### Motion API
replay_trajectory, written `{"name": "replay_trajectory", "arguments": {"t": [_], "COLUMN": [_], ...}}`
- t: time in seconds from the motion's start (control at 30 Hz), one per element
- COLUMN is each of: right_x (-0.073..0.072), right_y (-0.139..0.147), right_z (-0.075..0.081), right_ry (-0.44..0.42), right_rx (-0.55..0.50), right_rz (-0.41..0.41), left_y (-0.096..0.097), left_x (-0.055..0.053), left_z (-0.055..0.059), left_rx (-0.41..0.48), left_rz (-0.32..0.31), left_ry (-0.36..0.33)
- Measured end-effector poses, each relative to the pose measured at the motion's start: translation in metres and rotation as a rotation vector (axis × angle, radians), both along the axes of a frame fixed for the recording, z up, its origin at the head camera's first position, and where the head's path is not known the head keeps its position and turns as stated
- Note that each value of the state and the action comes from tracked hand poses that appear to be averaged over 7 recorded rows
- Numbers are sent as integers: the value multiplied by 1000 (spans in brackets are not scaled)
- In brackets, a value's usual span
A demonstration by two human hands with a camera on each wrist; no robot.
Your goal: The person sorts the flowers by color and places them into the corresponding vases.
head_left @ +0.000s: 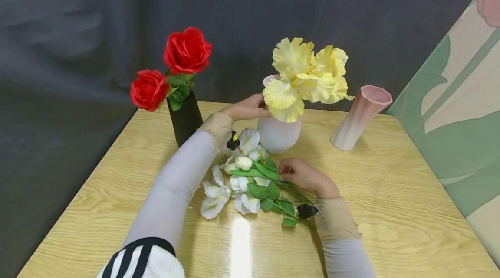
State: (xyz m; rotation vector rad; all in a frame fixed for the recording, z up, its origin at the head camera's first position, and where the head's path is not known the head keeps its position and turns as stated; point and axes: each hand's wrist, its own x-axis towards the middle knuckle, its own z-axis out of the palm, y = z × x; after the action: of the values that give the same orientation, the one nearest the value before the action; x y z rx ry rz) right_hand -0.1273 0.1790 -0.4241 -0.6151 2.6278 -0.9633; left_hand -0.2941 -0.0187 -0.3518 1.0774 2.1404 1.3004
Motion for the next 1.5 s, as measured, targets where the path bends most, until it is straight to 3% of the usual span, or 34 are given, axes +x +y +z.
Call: {"name": "replay_trajectory", "arguments": {"t": [0.43, 0.87, 1.5], "right_x": [6, 9, 17], "right_y": [8, 22, 24], "right_z": [4, 9, 34], "right_ry": [6, 89, 120], "right_rx": [6, -27, -160], "right_rz": [-5, -13, -64], "left_y": [0, -4, -3], "left_x": [1, 2, 2], "left_z": [0, -3, -3], "left_rx": [2, 26, 19], "left_rz": [9, 13, 8], "left_ry": [23, -11, 37]}}
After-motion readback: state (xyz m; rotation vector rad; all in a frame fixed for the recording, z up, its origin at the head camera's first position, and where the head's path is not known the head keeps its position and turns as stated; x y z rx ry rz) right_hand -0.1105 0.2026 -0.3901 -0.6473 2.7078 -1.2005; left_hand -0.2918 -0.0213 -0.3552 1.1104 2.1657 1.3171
